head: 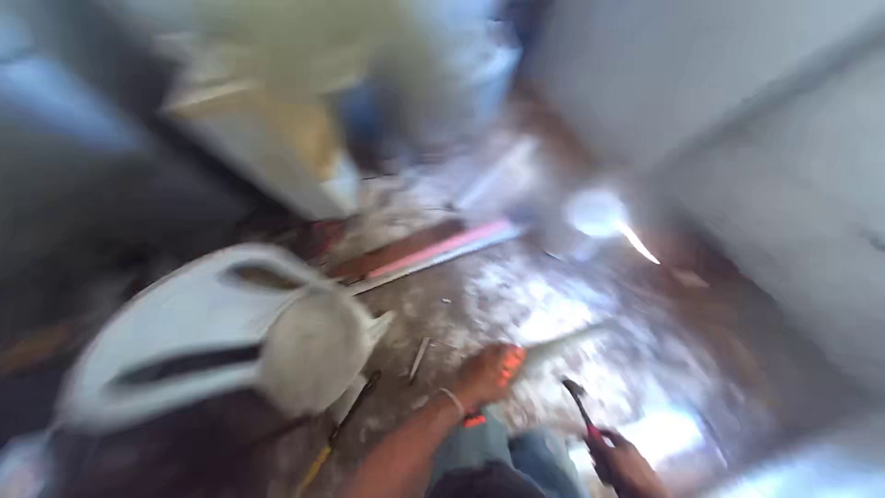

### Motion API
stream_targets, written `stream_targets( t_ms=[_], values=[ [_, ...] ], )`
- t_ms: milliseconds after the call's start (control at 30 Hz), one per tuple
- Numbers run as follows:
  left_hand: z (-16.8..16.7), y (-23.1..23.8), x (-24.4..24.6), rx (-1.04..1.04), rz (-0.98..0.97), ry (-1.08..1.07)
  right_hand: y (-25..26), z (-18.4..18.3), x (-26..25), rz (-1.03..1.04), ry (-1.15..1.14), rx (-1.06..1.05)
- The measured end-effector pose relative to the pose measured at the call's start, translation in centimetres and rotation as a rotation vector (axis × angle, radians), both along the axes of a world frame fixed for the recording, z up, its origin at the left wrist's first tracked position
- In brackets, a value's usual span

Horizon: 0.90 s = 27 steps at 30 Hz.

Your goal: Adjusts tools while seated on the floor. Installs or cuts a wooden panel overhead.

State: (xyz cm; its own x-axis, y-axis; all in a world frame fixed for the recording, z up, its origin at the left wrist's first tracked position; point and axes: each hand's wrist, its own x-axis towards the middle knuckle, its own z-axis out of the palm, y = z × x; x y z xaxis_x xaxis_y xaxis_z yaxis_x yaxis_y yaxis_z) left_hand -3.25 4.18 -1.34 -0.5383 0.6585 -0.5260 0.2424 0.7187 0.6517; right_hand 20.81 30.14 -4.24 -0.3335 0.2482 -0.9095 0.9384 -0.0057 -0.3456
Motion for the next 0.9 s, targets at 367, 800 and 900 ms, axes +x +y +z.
stream_targets(
  t_ms=[367,800,900],
  values=[
    [-22.8,18.3,-7.7,-0.176,-0.432,0.05,3.8,-12.7,3.7,-0.624,-0.217,-0.064],
    [-49.4,30.7,-2.6,-0.091,-0.576,0.074,15.9,-33.8,5.1,-0.563,0.054,0.054],
    [-55.3,32.7,-1.7,-0.055,-0.6,0.075,18.6,-38.6,5.6,-0.667,0.267,-0.008]
  ],
)
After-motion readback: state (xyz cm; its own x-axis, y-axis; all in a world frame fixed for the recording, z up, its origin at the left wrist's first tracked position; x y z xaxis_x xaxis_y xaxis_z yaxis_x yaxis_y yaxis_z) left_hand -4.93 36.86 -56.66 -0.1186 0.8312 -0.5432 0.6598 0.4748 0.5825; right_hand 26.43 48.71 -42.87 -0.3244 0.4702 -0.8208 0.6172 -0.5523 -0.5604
